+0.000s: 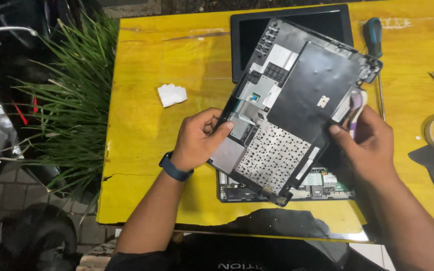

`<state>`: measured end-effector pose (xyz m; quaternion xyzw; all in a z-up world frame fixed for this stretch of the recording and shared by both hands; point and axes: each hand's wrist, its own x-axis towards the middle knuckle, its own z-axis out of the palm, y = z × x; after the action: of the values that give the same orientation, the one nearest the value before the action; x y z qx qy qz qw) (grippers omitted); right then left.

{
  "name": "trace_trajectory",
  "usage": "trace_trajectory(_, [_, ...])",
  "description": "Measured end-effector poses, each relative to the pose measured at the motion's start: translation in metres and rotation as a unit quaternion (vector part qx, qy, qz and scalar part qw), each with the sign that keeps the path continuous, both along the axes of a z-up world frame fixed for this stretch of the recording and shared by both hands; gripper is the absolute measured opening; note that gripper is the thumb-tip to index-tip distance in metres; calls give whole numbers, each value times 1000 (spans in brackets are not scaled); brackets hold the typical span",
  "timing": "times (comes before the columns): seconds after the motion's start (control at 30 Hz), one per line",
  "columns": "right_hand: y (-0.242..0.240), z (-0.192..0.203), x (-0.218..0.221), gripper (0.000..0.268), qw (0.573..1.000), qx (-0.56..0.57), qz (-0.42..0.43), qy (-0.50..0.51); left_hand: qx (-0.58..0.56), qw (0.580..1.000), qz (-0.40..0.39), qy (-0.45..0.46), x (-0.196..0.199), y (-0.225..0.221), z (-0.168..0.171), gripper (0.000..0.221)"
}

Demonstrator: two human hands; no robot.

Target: Cleaning the internal motherboard and the external keyboard of a laptop using a toothbrush and a cloth.

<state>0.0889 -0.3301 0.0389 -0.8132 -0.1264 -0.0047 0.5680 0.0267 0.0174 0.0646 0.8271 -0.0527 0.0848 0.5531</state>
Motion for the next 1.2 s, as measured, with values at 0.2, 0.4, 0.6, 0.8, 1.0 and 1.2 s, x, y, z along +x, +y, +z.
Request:
trace_trajectory(0.2, [10, 13, 4, 16, 991, 108, -62, 50, 9, 1000, -15, -13, 3, 5, -4, 13])
trace_trajectory(0.4, [13, 22, 9, 14, 953, 264, -101, 106, -94, 992, -51, 72, 1, 15, -9, 8])
trace_trajectory(0.6, [2, 19, 15, 13, 970, 186, -98, 123, -38, 996, -41, 73, 2, 18, -4, 9])
trace_trajectory(0.8, [14, 12, 20, 8, 959, 266, -75, 56, -92, 991, -25, 92, 11, 47, -31, 21])
trace_trajectory(1.0, [9, 4, 28, 12, 933, 343, -51, 94, -341, 938, 38, 35, 12, 64, -42, 56])
trace_trajectory(1.2, [20, 2, 26, 14, 927, 359, -27, 109, -534, 845, -23, -2, 21, 25, -4, 83])
